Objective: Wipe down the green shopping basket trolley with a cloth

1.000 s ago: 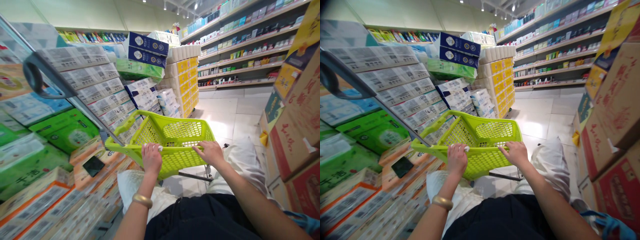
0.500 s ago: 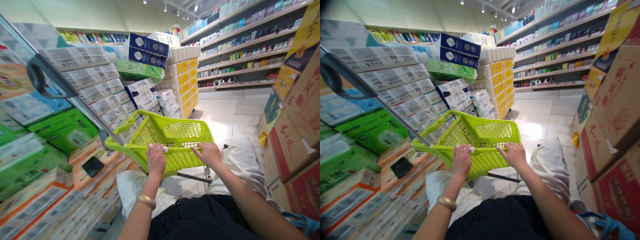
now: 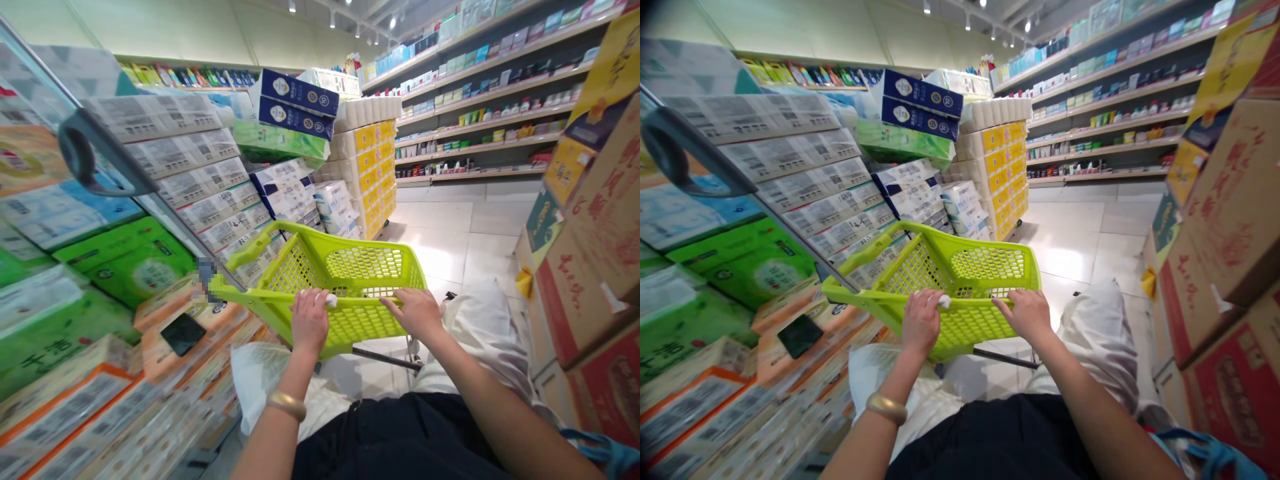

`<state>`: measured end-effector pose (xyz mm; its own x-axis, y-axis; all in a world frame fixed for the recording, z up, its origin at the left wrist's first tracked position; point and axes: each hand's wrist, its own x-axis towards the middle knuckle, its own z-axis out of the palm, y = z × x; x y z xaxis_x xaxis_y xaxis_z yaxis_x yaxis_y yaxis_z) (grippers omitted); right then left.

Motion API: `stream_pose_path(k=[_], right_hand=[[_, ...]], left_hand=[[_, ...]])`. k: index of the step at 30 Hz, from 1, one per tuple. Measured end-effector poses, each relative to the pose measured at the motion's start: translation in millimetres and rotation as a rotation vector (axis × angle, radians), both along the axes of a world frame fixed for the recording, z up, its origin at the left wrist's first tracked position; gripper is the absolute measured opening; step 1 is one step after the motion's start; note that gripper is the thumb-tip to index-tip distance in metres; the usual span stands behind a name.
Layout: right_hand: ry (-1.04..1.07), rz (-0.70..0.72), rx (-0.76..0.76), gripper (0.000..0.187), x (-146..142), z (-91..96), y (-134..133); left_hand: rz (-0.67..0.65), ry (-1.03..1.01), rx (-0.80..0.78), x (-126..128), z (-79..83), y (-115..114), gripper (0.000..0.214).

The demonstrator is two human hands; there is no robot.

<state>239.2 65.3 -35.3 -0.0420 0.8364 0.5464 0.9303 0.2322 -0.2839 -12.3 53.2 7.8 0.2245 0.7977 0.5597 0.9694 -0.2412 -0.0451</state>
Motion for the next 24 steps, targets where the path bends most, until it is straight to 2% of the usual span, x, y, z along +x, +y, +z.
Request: stream_pose_path(k=[3,7,9,12,15,18,21,24], right_hand=[[-0.016,0.003,-0.004,0.049,-0.4,0.5,0.9],[-0.022,0.005,0.006,0.052,1.3,0.5,1.5],[-0.021,0.004,0.008,0.053,3.0,0.7,1.9],[-0.021,0.002,-0.001,0.053,5.2,1.0,2.9],[-0.025,0.002,-0.012,0.052,5.4,0.8,4.0],[-0.028,0.001,-0.003,0.051,3.9,-0.1,4.4],[-0.031,0.0,0.01,0.051,2.4,-1.1,4.1],[-0.032,0.001,0.023,0.051,2.7,-1.6,3.8]], left_hand=[[0.014,-0.019,-0.009,12.3,-6.4,-1.5,0.041],[-0.1,-0.019,-0.046,42.9,-18.2,-6.2,0.049],[-0.148,-0.016,-0.057,47.2,-18.8,-7.1,0.051],[-0.16,0.002,-0.064,32.3,-11.1,-5.3,0.049],[-0.035,-0.025,-0.022,9.1,-0.6,-1.7,0.043],[0.054,-0.043,0.004,4.0,1.8,-0.5,0.04],[0.031,-0.047,-0.008,23.8,-6.7,-4.0,0.042],[-0.104,-0.028,-0.05,46.9,-16.9,-8.9,0.05]])
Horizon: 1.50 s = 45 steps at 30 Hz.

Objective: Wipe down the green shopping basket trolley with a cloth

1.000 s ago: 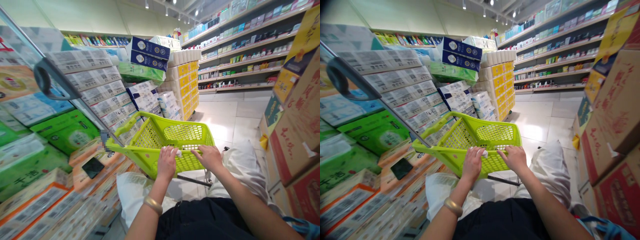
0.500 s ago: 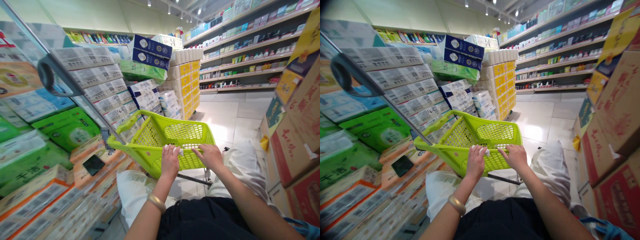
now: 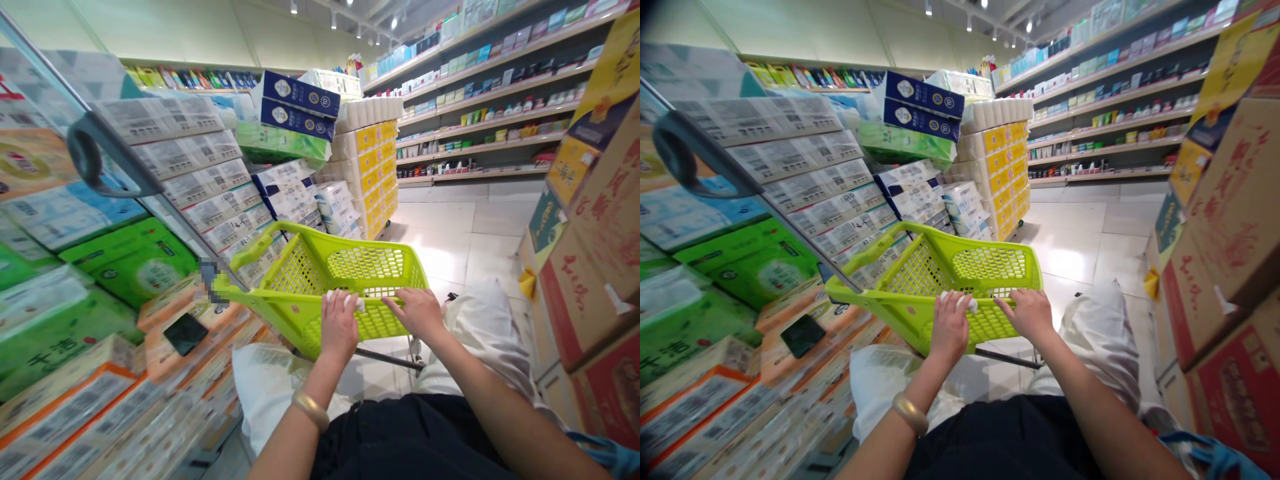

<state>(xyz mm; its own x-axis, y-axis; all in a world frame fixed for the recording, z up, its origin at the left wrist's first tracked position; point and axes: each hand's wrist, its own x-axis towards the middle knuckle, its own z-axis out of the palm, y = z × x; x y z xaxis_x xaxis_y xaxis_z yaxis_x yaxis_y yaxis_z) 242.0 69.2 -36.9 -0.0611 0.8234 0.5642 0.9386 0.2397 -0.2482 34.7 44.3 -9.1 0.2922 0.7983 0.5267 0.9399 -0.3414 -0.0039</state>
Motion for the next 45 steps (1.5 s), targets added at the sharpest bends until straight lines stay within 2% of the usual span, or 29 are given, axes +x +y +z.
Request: stream_pose_path(k=[2,4,8,10,12,14,17,19,22,26,28,31,34,36,38,42,45], right_hand=[[0.002,0.0,0.004,0.05,1.0,-0.1,0.1],[0.007,0.004,0.002,0.05,2.0,-0.1,0.4],[0.017,0.007,-0.004,0.049,1.9,-0.1,0.5],[0.013,0.009,-0.004,0.048,0.8,-0.2,0.1],[0.008,0.011,-0.002,0.047,-0.5,-0.5,-0.5],[0.007,0.011,0.002,0.047,-1.5,-1.1,-0.9],[0.0,0.006,0.015,0.047,-1.4,-1.9,-0.8],[-0.005,0.001,0.02,0.048,-0.1,-2.1,-0.1],[0.003,0.007,0.014,0.049,1.8,-1.6,0.8],[0.023,0.012,0.003,0.05,1.2,-1.0,0.4],[0.026,0.011,0.001,0.05,-0.4,-0.9,-0.7],[0.019,0.012,0.004,0.049,-2.8,-0.9,-2.7],[-0.002,0.008,0.013,0.05,-3.1,-0.8,-3.8],[-0.009,0.01,0.013,0.05,-2.3,-0.8,-3.8],[-0.005,0.013,0.011,0.051,-1.4,-1.1,-3.3],[0.013,0.017,0.005,0.051,-1.2,-2.0,-1.9],[0.026,0.023,0.012,0.05,-2.5,-2.7,-1.7]], left_hand=[[-0.049,0.017,-0.013,3.1,-1.6,-1.5,0.053],[-0.05,0.038,-0.016,-7.5,2.6,-0.4,0.053],[0.123,0.027,0.051,-47.3,19.7,6.6,0.044],[0.189,0.021,0.085,-57.5,24.6,9.3,0.04],[0.213,0.012,0.096,-52.9,22.4,9.6,0.038],[0.18,0.012,0.078,-35.5,13.7,7.4,0.04],[0.013,0.053,0.021,-4.9,-1.9,1.9,0.051],[-0.041,0.061,-0.003,4.3,-6.1,-0.7,0.056],[-0.035,0.07,-0.033,-7.3,1.5,0.4,0.056],[0.158,0.019,0.017,-35.4,18.2,6.7,0.044],[0.205,0.002,0.036,-35.6,19.3,7.6,0.04],[0.149,-0.008,0.013,-14.5,10.5,4.0,0.043],[-0.005,0.007,-0.029,9.8,0.6,-1.6,0.052],[-0.048,0.018,-0.043,13.3,-0.8,-3.1,0.053],[-0.03,0.026,-0.046,3.4,2.6,-1.8,0.051],[0.127,0.001,0.02,-31.3,13.0,4.8,0.043],[0.181,-0.018,0.06,-36.5,12.9,6.4,0.039]])
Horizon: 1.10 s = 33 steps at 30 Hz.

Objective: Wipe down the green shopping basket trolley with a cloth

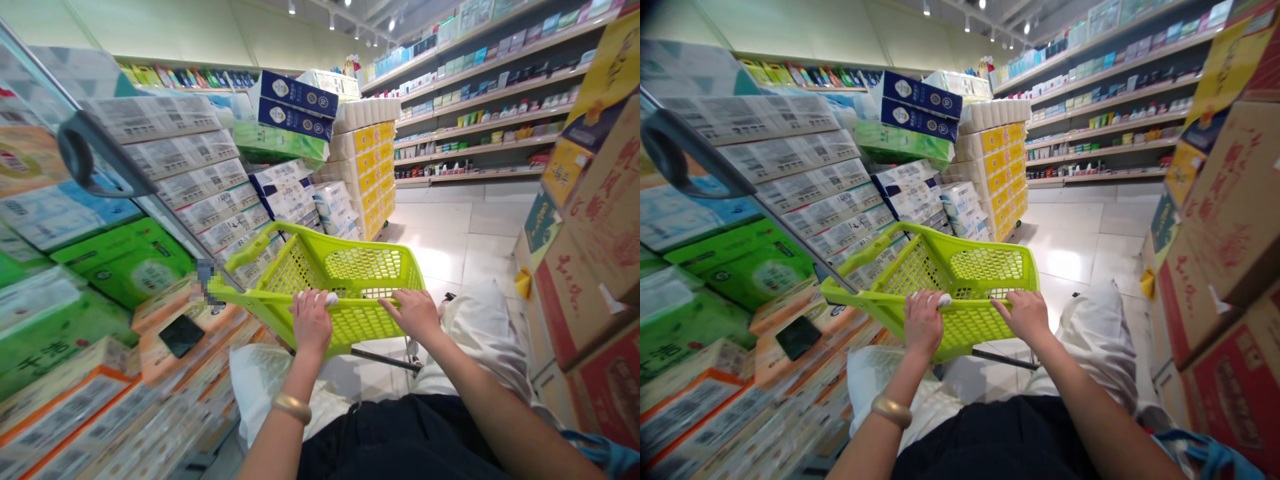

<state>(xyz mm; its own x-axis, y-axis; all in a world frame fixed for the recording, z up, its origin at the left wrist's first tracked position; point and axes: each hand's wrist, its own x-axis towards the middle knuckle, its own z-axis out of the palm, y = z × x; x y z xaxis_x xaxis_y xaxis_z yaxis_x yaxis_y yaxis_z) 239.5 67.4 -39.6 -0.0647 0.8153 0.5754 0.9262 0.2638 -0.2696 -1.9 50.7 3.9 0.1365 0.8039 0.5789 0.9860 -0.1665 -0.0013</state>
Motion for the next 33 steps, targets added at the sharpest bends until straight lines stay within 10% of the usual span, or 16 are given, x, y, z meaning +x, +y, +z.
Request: stream_pose_path(k=[8,16,33], right_hand=[[-0.038,-0.002,0.002,0.048,0.4,0.4,-2.7],[-0.005,-0.011,-0.004,0.049,2.2,0.7,-1.6],[-0.01,-0.017,0.007,0.051,7.4,3.3,-1.8]], left_hand=[[-0.214,0.028,-0.042,50.6,-19.8,-8.2,0.049],[-0.07,0.031,-0.01,-5.9,1.5,3.0,0.042],[-0.082,0.01,-0.041,5.3,2.1,0.6,0.043]])
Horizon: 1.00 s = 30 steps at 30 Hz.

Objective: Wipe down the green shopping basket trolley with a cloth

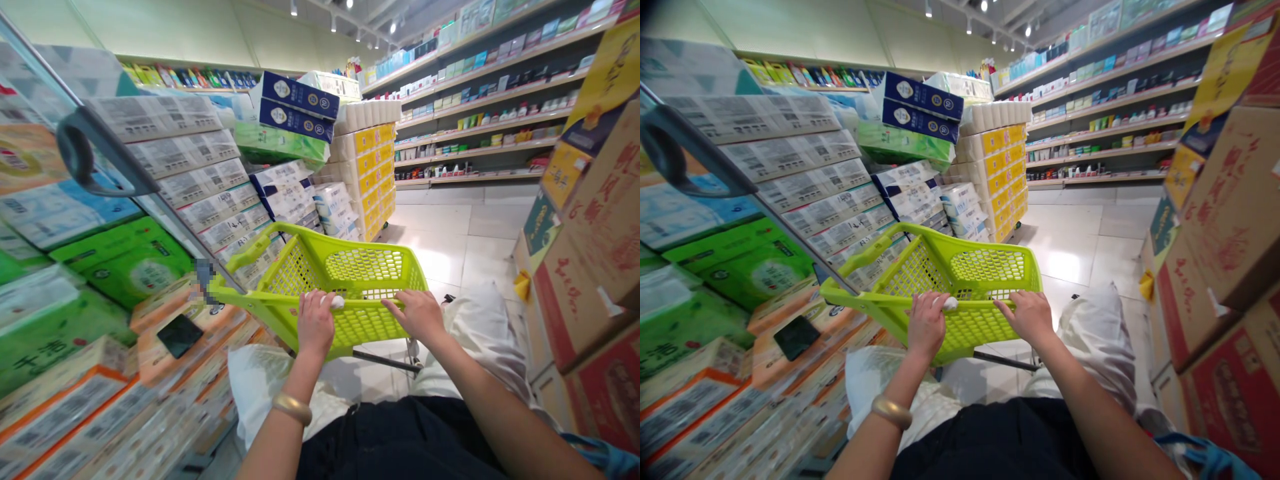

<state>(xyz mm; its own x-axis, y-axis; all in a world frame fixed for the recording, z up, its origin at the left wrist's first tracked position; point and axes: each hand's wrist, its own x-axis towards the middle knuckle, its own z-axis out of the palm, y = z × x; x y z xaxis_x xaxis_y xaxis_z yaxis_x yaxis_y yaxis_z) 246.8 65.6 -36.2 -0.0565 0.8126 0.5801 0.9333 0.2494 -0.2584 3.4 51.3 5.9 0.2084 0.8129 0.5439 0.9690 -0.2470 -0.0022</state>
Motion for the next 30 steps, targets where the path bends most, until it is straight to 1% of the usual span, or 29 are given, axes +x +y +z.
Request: stream_pose_path(k=[2,6,9,11,15,18,20,22,24,27,30], right_hand=[[0.003,-0.003,0.004,0.051,-1.1,-0.5,0.0],[-0.01,-0.006,0.012,0.052,-0.5,-0.7,-1.3],[-0.011,0.001,0.013,0.052,2.3,0.2,-2.1],[-0.006,0.01,0.012,0.051,4.0,0.7,-1.9],[-0.01,0.015,0.004,0.05,3.9,0.7,-0.4],[-0.006,0.014,-0.001,0.049,1.7,0.5,0.0],[-0.008,0.014,0.002,0.048,0.9,0.8,-0.7],[-0.016,0.013,0.011,0.049,1.3,1.2,-1.7],[-0.024,0.012,0.02,0.05,2.9,1.5,-2.6],[-0.023,0.015,0.027,0.05,5.8,1.4,-2.8],[-0.021,0.016,0.022,0.049,6.7,1.0,-2.2]], left_hand=[[0.0,0.001,-0.006,5.6,-2.1,-1.5,0.044],[-0.082,0.013,-0.033,24.0,-8.9,-7.0,0.049],[-0.125,0.02,-0.054,24.4,-6.6,-8.0,0.05],[-0.089,0.009,-0.049,15.5,-1.3,-6.5,0.047],[0.044,-0.012,0.004,-2.0,6.4,-3.2,0.041],[0.065,-0.011,0.007,5.2,2.4,-3.8,0.041],[0.015,-0.002,-0.024,18.8,-2.6,-5.4,0.044],[-0.071,0.015,-0.068,32.2,-6.2,-7.3,0.047],[-0.133,0.023,-0.099,38.9,-6.3,-8.3,0.05],[-0.138,0.014,-0.107,32.7,-0.9,-7.5,0.048],[-0.062,-0.019,-0.085,20.1,4.8,-5.7,0.043]])
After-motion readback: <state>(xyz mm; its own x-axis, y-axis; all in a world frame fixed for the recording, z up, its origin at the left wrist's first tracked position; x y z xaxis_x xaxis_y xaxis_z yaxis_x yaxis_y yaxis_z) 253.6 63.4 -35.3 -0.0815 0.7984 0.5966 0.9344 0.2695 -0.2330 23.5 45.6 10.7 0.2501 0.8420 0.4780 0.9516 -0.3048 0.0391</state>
